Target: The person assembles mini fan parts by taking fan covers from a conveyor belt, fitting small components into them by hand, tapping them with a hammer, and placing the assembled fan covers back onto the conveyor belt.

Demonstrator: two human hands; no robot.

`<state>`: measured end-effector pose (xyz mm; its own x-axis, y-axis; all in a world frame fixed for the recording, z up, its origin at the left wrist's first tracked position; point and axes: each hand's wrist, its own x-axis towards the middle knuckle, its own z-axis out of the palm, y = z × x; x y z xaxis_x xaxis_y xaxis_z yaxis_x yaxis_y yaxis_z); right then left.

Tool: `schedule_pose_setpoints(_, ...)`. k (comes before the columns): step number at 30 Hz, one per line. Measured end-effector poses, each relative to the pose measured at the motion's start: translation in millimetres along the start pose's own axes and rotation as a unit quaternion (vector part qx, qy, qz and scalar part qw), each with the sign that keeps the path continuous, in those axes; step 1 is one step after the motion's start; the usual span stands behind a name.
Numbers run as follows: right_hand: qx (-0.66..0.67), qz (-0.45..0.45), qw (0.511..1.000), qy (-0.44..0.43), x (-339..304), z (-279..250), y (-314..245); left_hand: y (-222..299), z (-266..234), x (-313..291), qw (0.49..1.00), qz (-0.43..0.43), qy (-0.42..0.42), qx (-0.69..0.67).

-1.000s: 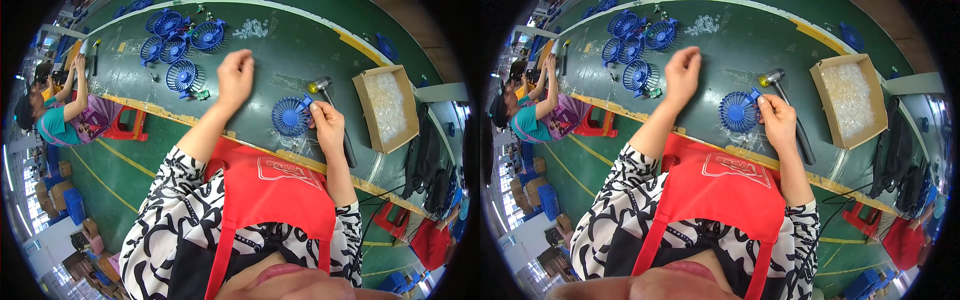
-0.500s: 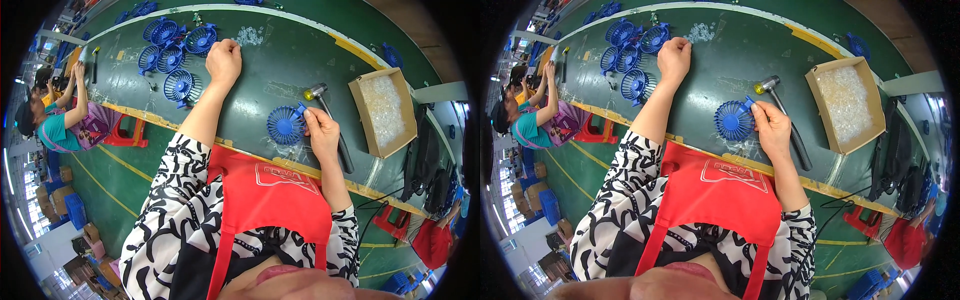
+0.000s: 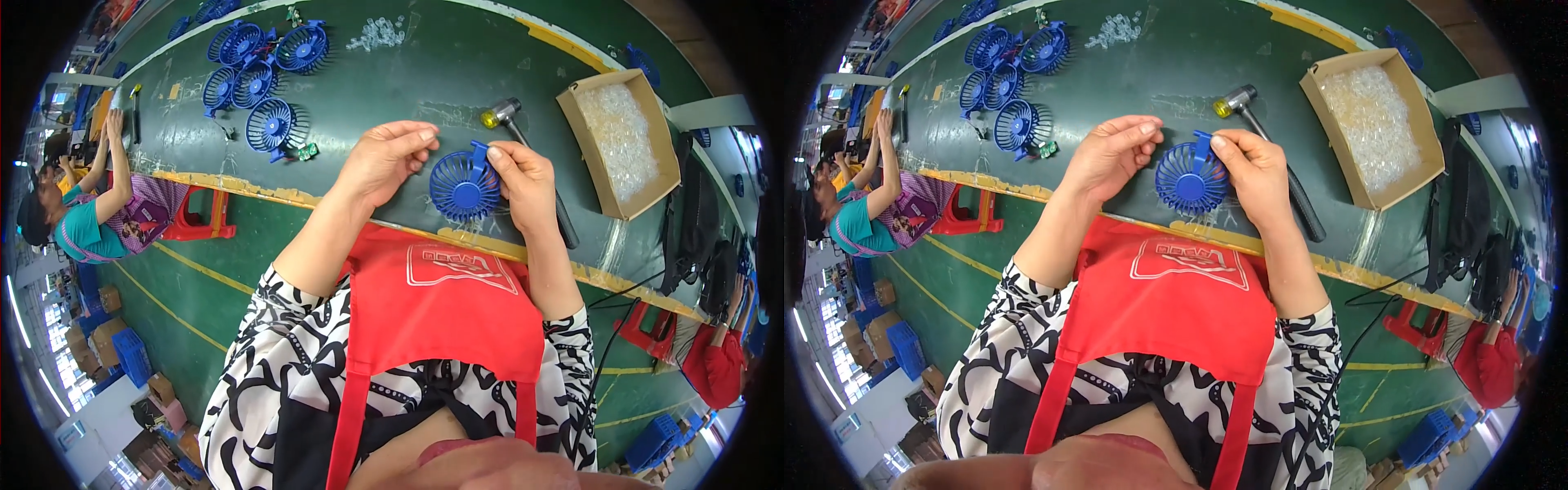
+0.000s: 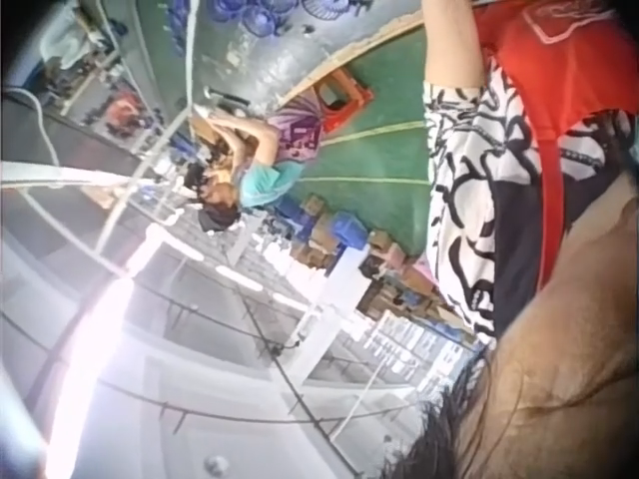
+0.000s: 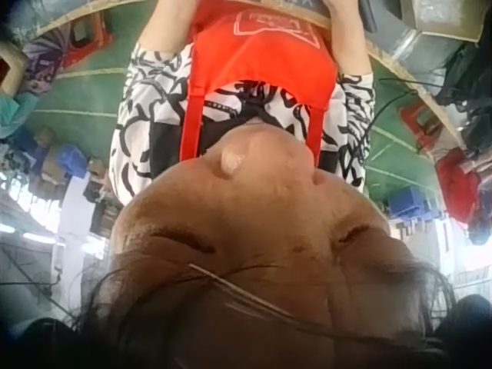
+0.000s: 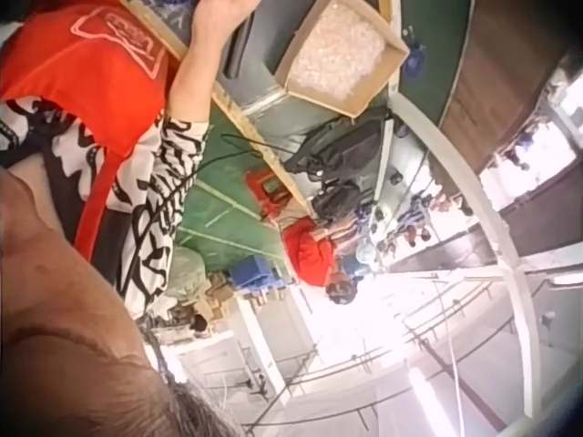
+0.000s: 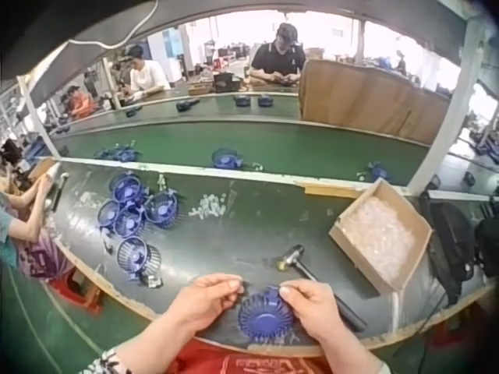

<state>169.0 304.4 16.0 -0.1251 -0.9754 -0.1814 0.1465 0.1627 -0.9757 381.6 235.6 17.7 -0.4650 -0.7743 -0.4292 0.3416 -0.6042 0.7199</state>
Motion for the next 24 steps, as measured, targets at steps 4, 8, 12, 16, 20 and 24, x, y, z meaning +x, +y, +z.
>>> schedule_pose_setpoints(4, 0.015, 0.023, 0.999, -0.040, -8.3, 6.0, -4.3, -3.3, 9.8, -14.8, 0.999, -0.029, -0.025, -0.014)
schedule_pose_setpoints(8, 0.029, 0.015, 0.998, -0.051, -12.3, 8.4, -1.1, -8.9, 6.7, -15.5, 0.999, -0.024, -0.039, 0.011)
schedule_pose_setpoints(12, 0.018, 0.023, 0.997, -0.070, -13.1, 11.8, -4.4, -11.3, 7.6, -16.3, 0.999, -0.021, -0.034, 0.034)
schedule_pose_setpoints(16, 0.022, 0.017, 0.997, -0.070, -12.4, 10.7, -3.9, -8.6, 14.1, -19.3, 0.997, -0.001, -0.038, 0.062)
schedule_pose_setpoints(20, 0.023, 0.026, 0.997, -0.069, -3.8, 9.0, 0.3, -8.7, 12.9, -13.1, 0.996, 0.009, -0.033, 0.084)
schedule_pose_setpoints(24, -0.027, 0.020, 0.997, -0.068, -0.1, 7.7, 0.5, -12.3, 21.0, -14.9, 0.983, 0.073, -0.004, 0.167)
